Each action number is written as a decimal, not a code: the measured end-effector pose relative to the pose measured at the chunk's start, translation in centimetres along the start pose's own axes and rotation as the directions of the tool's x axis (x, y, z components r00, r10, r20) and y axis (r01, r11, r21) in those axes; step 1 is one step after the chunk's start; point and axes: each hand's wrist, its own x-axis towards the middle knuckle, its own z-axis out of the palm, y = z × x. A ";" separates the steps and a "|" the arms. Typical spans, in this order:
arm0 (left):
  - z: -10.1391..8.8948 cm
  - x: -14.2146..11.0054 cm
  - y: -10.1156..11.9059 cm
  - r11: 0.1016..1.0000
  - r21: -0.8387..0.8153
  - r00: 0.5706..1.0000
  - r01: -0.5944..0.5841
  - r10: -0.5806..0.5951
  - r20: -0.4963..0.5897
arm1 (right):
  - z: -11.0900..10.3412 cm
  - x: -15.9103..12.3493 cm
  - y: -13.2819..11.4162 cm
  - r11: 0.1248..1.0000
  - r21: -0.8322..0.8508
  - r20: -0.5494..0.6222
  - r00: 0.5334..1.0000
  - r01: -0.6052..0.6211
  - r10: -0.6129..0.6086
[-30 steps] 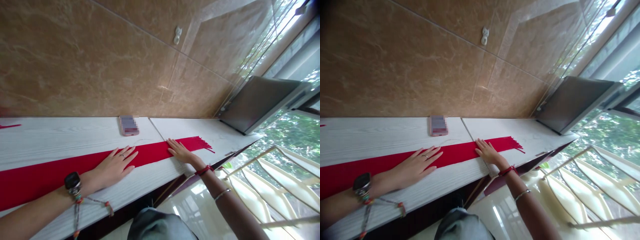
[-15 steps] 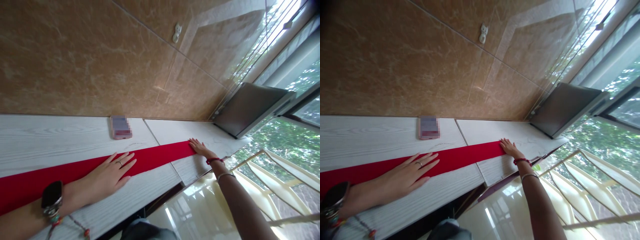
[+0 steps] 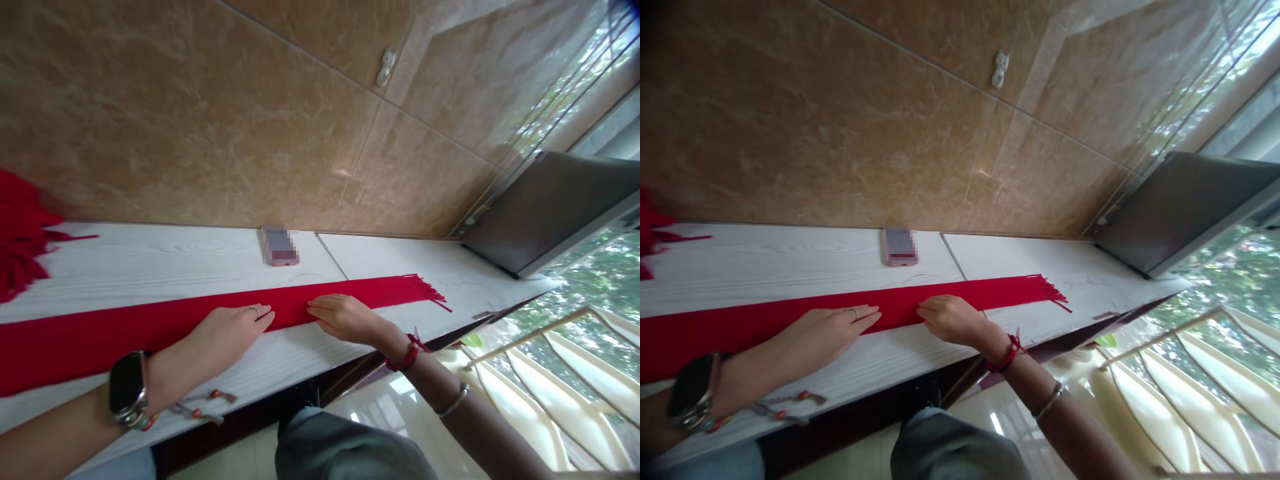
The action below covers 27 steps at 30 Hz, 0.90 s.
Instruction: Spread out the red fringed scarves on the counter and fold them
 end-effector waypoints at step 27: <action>0.2 -0.8 -1.7 0.996 -0.082 0.999 -0.037 0.038 0.008 | 1.5 -2.3 1.3 0.983 -0.131 -0.092 0.988 -0.132 0.120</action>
